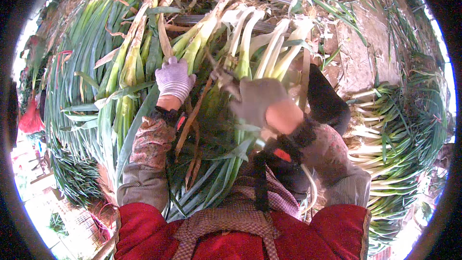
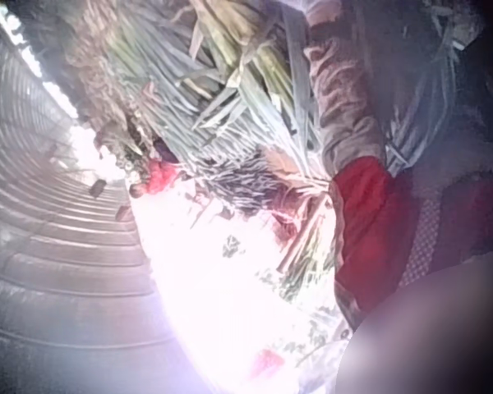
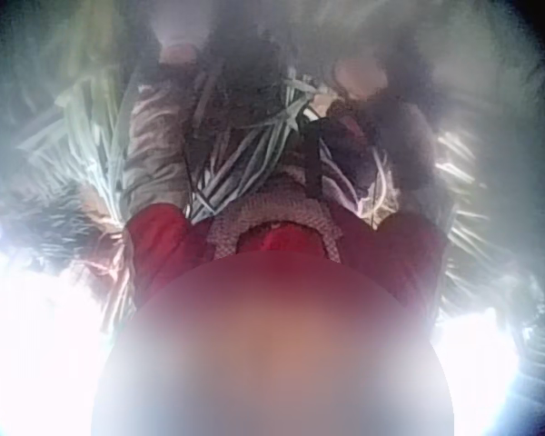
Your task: The person trims the outer leaves and roots of leeks using shears, then places the trimmed leeks aside. The person repeats this process for multiple leeks.
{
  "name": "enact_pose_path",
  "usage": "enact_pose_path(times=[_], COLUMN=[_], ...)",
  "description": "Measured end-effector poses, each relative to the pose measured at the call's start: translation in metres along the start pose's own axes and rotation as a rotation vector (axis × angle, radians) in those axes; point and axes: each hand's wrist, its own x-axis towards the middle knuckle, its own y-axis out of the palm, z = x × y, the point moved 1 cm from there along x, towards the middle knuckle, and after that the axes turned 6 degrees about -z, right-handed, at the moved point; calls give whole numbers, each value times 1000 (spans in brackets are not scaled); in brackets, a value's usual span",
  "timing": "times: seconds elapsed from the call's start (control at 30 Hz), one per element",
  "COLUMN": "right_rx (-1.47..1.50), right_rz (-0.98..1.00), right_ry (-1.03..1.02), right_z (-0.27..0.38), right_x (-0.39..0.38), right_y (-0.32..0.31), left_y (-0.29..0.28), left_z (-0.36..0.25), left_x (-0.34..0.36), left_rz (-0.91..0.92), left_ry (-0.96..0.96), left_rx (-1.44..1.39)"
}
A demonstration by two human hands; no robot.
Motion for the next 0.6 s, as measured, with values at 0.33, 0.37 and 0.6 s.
enact_pose_path(times=[0.33, 0.37, 0.6], right_rx=[-1, -8, 6], right_rz=[-68, -112, -55], right_ry=[17, 36, 110], right_z=[3, 2, -7], right_x=[45, 51, 50], right_y=[0, -2, -11], left_y=[20, 17, -14], left_z=[8, 8, 8], left_x=[16, 18, 32], left_rz=[159, 172, 222], left_ry=[-74, -76, -32], left_rx=[-118, -167, -330])
